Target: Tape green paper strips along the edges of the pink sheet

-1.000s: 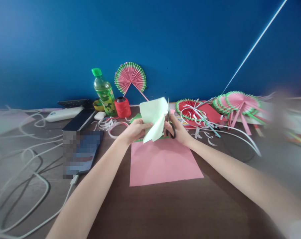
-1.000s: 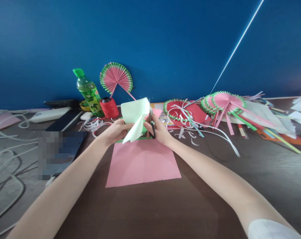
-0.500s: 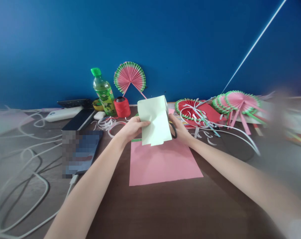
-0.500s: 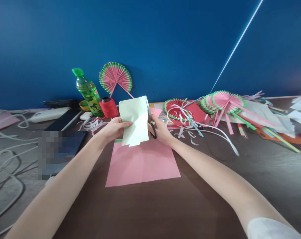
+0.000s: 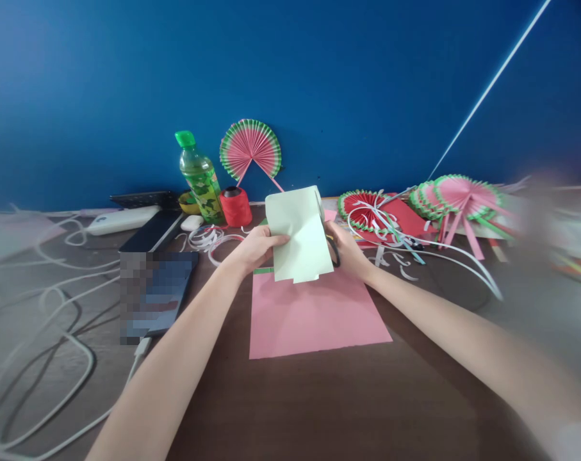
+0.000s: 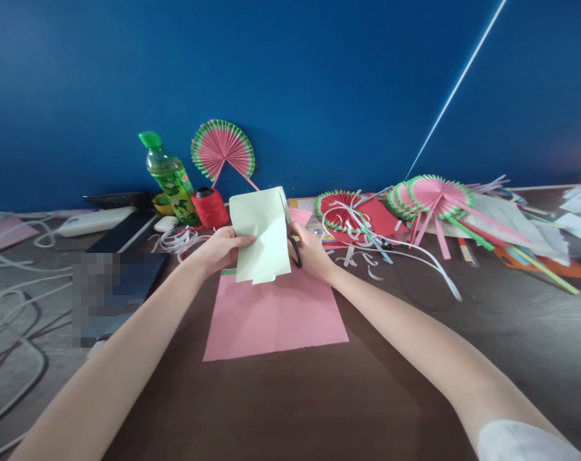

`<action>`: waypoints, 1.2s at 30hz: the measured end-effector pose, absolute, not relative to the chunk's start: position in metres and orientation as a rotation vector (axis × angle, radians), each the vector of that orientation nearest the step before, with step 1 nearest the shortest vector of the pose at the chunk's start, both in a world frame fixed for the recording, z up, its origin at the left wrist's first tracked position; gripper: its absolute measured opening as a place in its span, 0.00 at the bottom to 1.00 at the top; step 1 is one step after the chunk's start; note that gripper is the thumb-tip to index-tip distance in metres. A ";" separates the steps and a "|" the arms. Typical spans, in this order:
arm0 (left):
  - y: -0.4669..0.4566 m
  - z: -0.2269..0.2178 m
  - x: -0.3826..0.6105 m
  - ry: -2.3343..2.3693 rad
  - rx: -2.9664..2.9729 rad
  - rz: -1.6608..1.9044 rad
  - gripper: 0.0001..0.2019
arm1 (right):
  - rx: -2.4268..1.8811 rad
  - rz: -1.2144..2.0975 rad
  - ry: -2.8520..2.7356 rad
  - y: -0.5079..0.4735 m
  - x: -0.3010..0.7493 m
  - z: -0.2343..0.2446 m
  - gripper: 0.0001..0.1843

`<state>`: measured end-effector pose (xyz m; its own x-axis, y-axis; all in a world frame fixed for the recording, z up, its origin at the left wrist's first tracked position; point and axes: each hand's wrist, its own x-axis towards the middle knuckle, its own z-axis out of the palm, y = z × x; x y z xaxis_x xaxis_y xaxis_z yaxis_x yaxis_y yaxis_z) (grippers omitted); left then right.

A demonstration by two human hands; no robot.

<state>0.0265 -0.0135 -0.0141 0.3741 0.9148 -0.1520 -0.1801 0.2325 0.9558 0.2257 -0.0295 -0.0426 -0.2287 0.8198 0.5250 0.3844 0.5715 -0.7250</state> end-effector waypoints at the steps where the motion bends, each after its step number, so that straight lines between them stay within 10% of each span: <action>1: -0.014 -0.014 0.027 0.872 1.057 0.901 0.09 | -0.989 0.564 -1.830 -0.029 0.226 -0.043 0.08; 36: -0.020 -0.004 0.023 0.863 1.116 0.718 0.07 | -1.022 0.877 -1.632 -0.036 0.222 -0.032 0.18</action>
